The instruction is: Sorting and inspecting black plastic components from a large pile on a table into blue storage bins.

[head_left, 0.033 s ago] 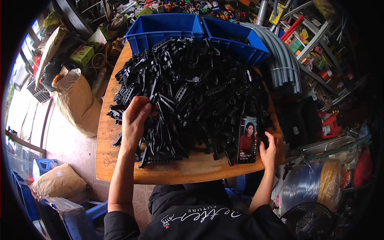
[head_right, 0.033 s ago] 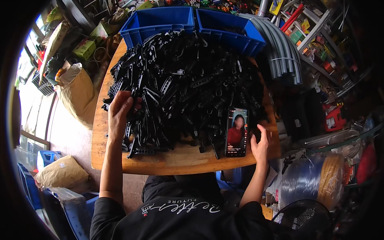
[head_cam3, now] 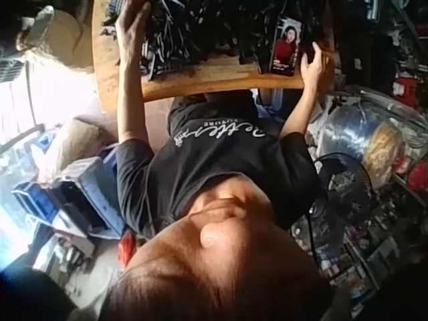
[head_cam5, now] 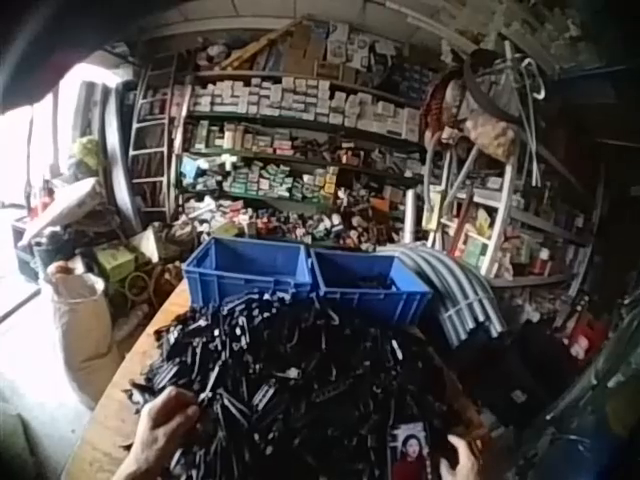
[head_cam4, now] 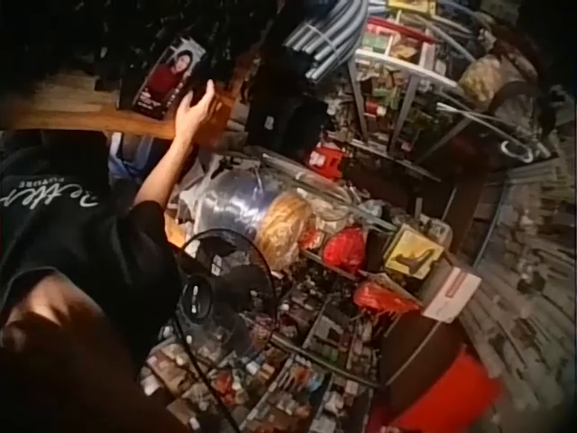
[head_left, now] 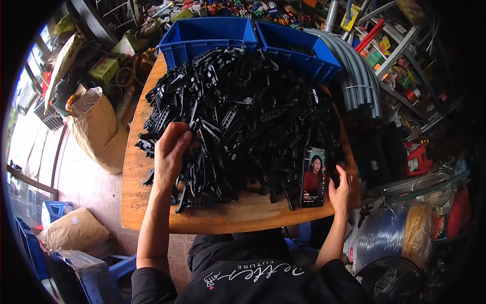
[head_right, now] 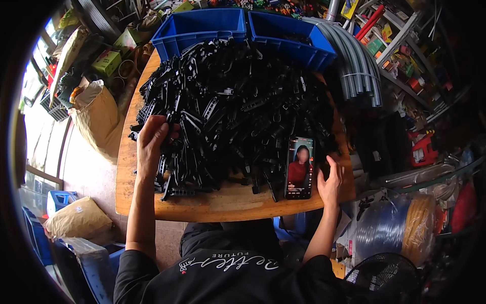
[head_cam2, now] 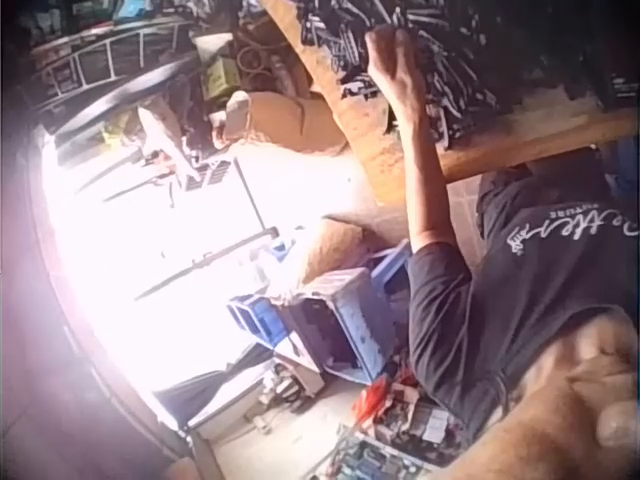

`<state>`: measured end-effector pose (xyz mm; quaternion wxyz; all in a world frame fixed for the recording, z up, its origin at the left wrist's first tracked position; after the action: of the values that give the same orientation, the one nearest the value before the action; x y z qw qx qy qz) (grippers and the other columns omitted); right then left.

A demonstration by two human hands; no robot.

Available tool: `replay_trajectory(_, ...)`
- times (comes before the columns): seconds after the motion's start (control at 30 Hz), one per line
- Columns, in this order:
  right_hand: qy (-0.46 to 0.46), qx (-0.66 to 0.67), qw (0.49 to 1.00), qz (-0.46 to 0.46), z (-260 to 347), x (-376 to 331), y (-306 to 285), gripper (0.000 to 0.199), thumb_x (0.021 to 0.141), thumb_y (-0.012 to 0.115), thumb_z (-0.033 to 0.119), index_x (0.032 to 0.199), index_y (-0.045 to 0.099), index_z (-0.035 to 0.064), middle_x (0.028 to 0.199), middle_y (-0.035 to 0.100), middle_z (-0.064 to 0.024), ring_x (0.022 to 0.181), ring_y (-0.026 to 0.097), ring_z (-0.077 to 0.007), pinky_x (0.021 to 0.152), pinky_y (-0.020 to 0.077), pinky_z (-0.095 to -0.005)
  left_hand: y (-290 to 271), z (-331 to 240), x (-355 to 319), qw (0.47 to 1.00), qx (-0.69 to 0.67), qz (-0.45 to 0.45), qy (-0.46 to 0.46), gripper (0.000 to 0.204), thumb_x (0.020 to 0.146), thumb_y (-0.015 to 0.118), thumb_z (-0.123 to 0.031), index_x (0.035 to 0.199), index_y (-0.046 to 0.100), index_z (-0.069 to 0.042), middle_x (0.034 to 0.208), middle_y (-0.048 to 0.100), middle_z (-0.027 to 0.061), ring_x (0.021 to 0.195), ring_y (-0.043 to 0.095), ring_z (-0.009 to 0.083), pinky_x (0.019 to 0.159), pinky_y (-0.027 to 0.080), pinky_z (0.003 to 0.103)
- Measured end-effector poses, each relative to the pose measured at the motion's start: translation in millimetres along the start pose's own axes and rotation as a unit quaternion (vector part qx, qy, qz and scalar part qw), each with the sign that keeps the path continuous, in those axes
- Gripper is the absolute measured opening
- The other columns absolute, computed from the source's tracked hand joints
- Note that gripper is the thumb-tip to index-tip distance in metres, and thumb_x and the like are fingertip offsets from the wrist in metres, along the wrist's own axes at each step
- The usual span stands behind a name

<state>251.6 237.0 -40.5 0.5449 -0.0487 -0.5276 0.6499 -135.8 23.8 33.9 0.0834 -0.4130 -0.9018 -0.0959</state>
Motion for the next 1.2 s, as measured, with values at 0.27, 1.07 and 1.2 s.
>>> replay_trajectory(0.27, -0.001, -0.121, 0.992, -0.046, -17, 4, 1, 0.017, 0.079, 0.058, 0.007, 0.097, 0.059, 0.0035, 0.091, 0.058, -0.0147, 0.09, 0.052, -0.0343, 0.081, 0.0419, -0.0421, 1, 1, -2, 1.0, -0.007, -0.005, -0.01, 0.011, 0.093, 0.052, -0.007, 0.097, 0.054, 0.003, 0.086, 0.056, 0.005, 0.085, 0.062, 0.014, 0.073, 0.051, 0.026)
replay_trajectory(1.07, 0.036, -0.118, 0.992, -0.005, -31, 29, 0, 0.022, 0.078, 0.065, 0.013, 0.098, 0.058, 0.0047, 0.097, 0.058, -0.0139, 0.093, 0.054, -0.0347, 0.08, 0.0444, -0.0412, -6, 0, -7, 0.999, -0.021, -0.038, -0.004, 0.013, 0.094, 0.051, -0.013, 0.1, 0.052, -0.001, 0.088, 0.066, 0.0095, 0.074, 0.061, 0.0119, 0.067, 0.046, 0.023)
replay_trajectory(1.2, 0.051, -0.173, 0.983, -0.046, -27, 26, 1, 0.022, 0.078, 0.067, 0.015, 0.095, 0.058, 0.0044, 0.094, 0.057, -0.0148, 0.086, 0.056, -0.0374, 0.074, 0.046, -0.0431, -6, -1, -6, 0.991, -0.117, -0.05, -0.039, 0.016, 0.094, 0.048, -0.021, 0.097, 0.052, -0.005, 0.089, 0.065, 0.0107, 0.069, 0.059, 0.0133, 0.062, 0.045, 0.024)
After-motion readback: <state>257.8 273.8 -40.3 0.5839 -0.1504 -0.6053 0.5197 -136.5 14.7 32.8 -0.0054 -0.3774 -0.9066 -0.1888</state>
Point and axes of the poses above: each hand's wrist, its own x-axis towards the middle knuckle, its own y-axis out of the palm, z = x × y, the point moved 1 cm from there along x, towards the middle knuckle
